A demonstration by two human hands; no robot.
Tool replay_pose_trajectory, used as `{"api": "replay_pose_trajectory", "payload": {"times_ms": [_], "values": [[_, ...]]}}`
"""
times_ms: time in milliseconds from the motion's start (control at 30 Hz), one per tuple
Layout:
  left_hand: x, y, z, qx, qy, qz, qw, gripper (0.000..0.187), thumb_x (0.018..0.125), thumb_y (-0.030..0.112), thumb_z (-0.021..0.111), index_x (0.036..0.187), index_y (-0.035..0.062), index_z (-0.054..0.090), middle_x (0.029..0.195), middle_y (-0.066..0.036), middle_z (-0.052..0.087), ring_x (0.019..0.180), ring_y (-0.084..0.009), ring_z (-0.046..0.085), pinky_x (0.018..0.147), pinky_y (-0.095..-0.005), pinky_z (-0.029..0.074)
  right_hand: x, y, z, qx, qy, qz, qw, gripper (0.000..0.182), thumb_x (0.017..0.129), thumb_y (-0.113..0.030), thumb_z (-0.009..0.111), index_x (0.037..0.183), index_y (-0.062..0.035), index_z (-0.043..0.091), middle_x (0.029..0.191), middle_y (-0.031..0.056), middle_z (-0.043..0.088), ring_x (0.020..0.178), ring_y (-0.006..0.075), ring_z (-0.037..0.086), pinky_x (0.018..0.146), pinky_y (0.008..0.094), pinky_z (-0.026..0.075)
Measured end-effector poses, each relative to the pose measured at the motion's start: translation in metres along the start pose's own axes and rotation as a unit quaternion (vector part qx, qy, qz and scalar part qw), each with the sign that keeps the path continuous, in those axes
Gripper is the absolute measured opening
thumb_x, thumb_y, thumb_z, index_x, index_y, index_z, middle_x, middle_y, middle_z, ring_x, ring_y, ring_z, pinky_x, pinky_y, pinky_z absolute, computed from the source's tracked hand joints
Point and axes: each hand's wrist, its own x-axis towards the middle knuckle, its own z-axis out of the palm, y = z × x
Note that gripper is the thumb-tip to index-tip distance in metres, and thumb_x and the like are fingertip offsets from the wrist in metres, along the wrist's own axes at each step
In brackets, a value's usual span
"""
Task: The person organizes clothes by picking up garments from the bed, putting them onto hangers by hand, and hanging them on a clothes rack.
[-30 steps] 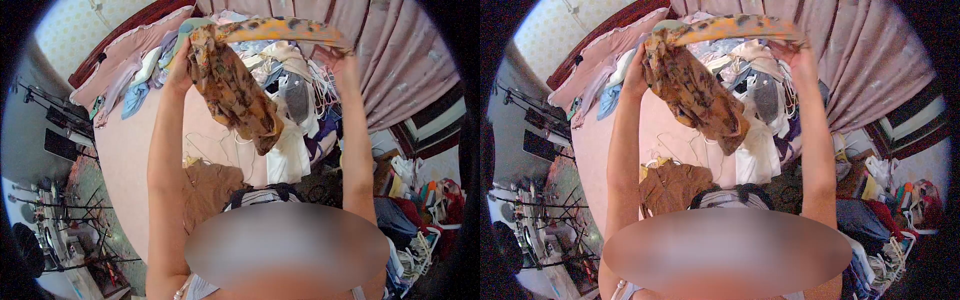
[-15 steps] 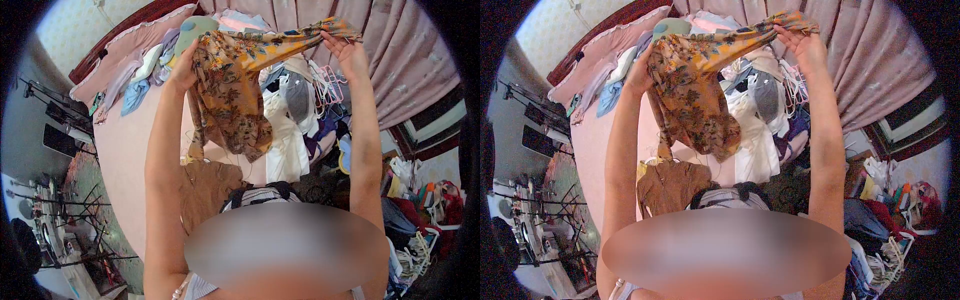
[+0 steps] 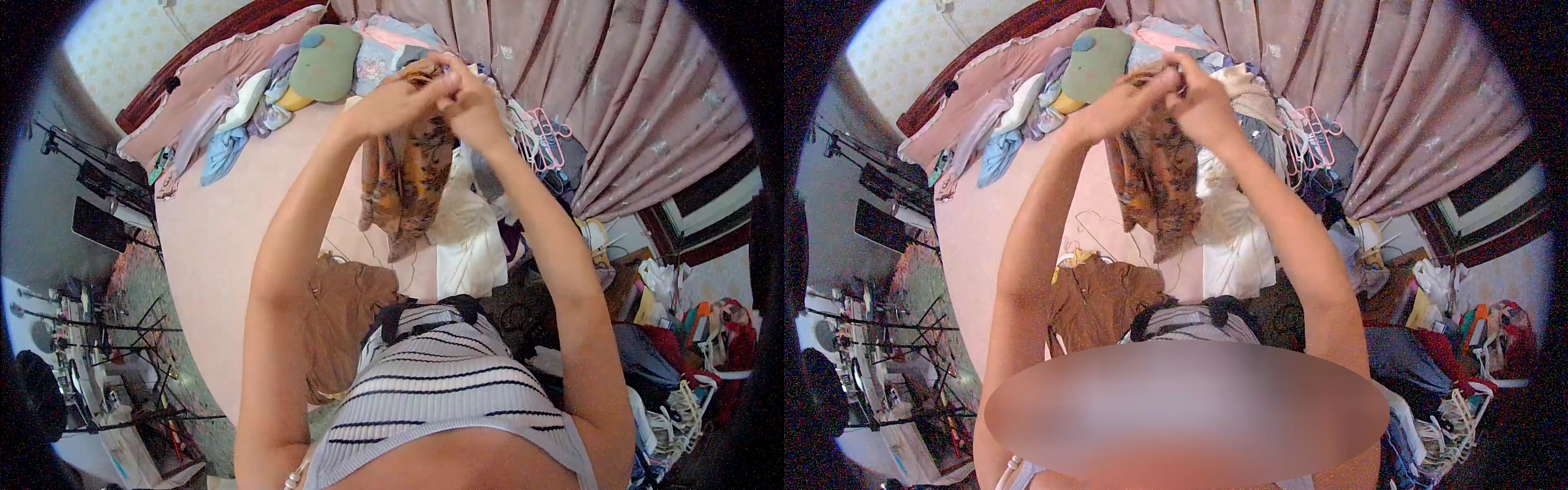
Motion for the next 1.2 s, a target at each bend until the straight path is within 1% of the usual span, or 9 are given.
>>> {"api": "replay_pose_trajectory", "payload": {"times_ms": [67, 167, 233, 300, 400, 500, 733, 900, 1200], "values": [[0.000, -0.029, 0.011, 0.187, 0.079, 0.208, 0.957, 0.059, 0.081, 0.057, 0.045, 0.104, 0.0049, 0.058, 0.092, -0.020, 0.060, 0.087, -0.0327, 0.057, 0.081, -0.0364, 0.042, 0.012, 0.014, -0.020, 0.131, -0.048, 0.159, 0.977, 0.027, 0.081, -0.010, 0.054, 0.107, -0.0024, 0.055, 0.092, 0.0046, 0.060, 0.090, 0.0122, 0.055, 0.078, 0.0257, 0.043], [-0.024, -0.067, 0.023, 0.373, -0.046, 0.052, 0.925, 0.053, 0.078, 0.052, 0.051, 0.100, 0.0047, 0.060, 0.096, -0.021, 0.060, 0.092, -0.0344, 0.055, 0.083, -0.0378, 0.042, 0.018, 0.028, -0.044, 0.068, 0.063, 0.061, 0.994, 0.019, 0.083, -0.013, 0.048, 0.093, -0.0025, 0.061, 0.079, 0.0012, 0.061, 0.075, 0.0086, 0.055, 0.068, 0.0235, 0.043], [-0.031, -0.133, 0.024, 0.436, -0.070, 0.073, 0.894, 0.048, 0.078, 0.047, 0.053, 0.101, 0.0045, 0.059, 0.097, -0.020, 0.060, 0.092, -0.0331, 0.056, 0.085, -0.0370, 0.041, 0.024, 0.039, -0.069, 0.065, 0.130, 0.065, 0.987, 0.020, 0.083, -0.016, 0.049, 0.091, -0.0036, 0.062, 0.074, 0.0018, 0.060, 0.067, 0.0094, 0.056, 0.061, 0.0245, 0.044], [-0.035, -0.200, 0.015, 0.452, 0.033, 0.101, 0.886, 0.040, 0.080, 0.036, 0.053, 0.103, 0.0037, 0.058, 0.095, -0.017, 0.061, 0.090, -0.0302, 0.058, 0.091, -0.0366, 0.037, 0.025, 0.048, -0.098, 0.112, 0.149, 0.093, 0.978, 0.020, 0.083, -0.016, 0.048, 0.089, -0.0043, 0.063, 0.075, 0.0015, 0.060, 0.067, 0.0097, 0.055, 0.062, 0.0244, 0.044], [-0.049, -0.154, -0.016, 0.524, 0.215, 0.146, 0.811, 0.037, 0.082, 0.026, 0.051, 0.112, 0.0037, 0.053, 0.075, -0.011, 0.064, 0.077, -0.0263, 0.062, 0.102, -0.0433, 0.023, 0.024, 0.070, -0.130, 0.128, 0.209, 0.119, 0.962, 0.019, 0.083, -0.015, 0.048, 0.089, -0.0046, 0.063, 0.078, 0.0016, 0.060, 0.069, 0.0094, 0.054, 0.063, 0.0233, 0.044], [-0.050, -0.133, -0.033, 0.579, 0.120, -0.023, 0.806, 0.035, 0.083, 0.031, 0.050, 0.110, 0.0079, 0.052, 0.067, -0.011, 0.061, 0.072, -0.0246, 0.062, 0.101, -0.0514, 0.019, 0.018, 0.063, -0.139, 0.147, 0.174, 0.136, 0.964, 0.018, 0.084, -0.008, 0.046, 0.092, -0.0005, 0.060, 0.086, 0.0022, 0.060, 0.078, 0.0089, 0.054, 0.071, 0.0207, 0.042], [-0.029, -0.120, -0.007, 0.525, 0.243, -0.012, 0.816, 0.044, 0.076, 0.030, 0.061, 0.108, 0.0021, 0.050, 0.086, -0.016, 0.061, 0.082, -0.0273, 0.060, 0.098, -0.0520, 0.023, 0.013, 0.041, -0.138, 0.187, 0.176, 0.112, 0.960, 0.018, 0.082, -0.011, 0.047, 0.087, -0.0012, 0.062, 0.082, 0.0018, 0.060, 0.078, 0.0096, 0.053, 0.073, 0.0215, 0.041], [-0.011, -0.117, 0.004, 0.387, 0.425, 0.101, 0.812, 0.036, 0.069, 0.018, 0.067, 0.095, -0.0018, 0.051, 0.106, -0.018, 0.052, 0.088, -0.0307, 0.055, 0.085, -0.0412, 0.039, 0.006, 0.048, -0.147, 0.154, 0.164, 0.110, 0.968, 0.018, 0.082, -0.010, 0.046, 0.089, -0.0019, 0.061, 0.084, 0.0005, 0.060, 0.079, 0.0084, 0.053, 0.073, 0.0206, 0.040], [0.003, -0.112, -0.004, 0.156, 0.449, 0.038, 0.879, 0.022, 0.069, 0.004, 0.061, 0.090, 0.0025, 0.055, 0.074, -0.015, 0.055, 0.072, -0.0323, 0.056, 0.065, -0.0393, 0.043, 0.001, 0.056, -0.155, 0.194, 0.185, 0.125, 0.955, 0.020, 0.084, -0.012, 0.047, 0.094, -0.0027, 0.061, 0.087, 0.0009, 0.060, 0.079, 0.0092, 0.054, 0.073, 0.0215, 0.041]]}}
